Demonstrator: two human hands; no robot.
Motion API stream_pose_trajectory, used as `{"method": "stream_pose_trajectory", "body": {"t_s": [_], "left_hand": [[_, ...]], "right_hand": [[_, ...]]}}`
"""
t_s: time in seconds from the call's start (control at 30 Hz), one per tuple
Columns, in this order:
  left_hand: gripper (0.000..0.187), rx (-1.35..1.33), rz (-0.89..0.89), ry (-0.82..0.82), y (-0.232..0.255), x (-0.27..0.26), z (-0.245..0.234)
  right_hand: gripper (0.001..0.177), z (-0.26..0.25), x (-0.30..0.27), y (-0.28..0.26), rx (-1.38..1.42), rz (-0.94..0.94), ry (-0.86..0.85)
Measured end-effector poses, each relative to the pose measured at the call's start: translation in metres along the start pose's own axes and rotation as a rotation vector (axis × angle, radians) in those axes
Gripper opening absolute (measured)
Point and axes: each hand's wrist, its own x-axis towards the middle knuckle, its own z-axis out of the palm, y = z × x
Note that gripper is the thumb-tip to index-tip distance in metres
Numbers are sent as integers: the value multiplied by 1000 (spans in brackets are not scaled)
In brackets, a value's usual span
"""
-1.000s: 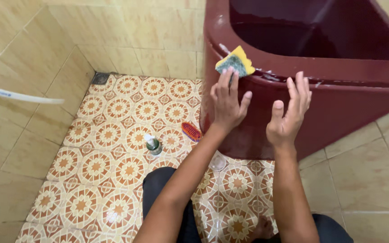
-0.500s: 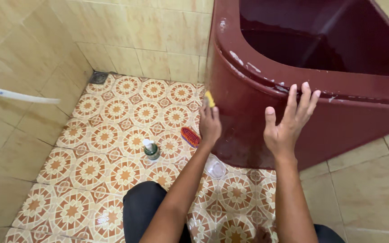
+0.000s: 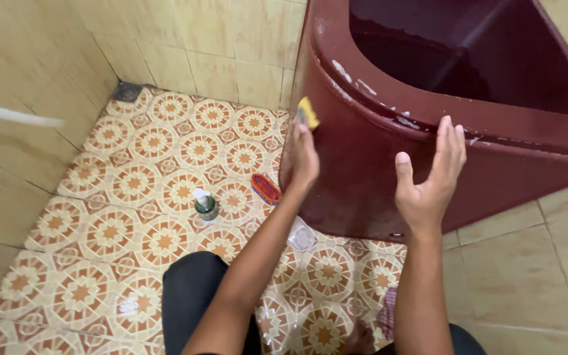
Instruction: The person scrubs the exterior and rim of a maroon plastic basin using a sponge and liquid soap. They apply soap to the sponge and repeatedly wipe the basin's edges and sides, generating foam.
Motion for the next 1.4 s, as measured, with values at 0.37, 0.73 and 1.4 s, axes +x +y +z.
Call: {"method": "stream_pose_trajectory", "body": {"t_s": [0.37,0.73,1.4], "left_hand": [[80,479,374,-128,30,-79,-3],[91,120,-561,-258,-92,-41,-26],[77,312,595,-134,113,-82,15]], "right_hand": [[77,19,-8,15,-116,-23,18],[89,29,-6,11,-303,0,23],[79,15,-5,9,-97,-26,29]]}}
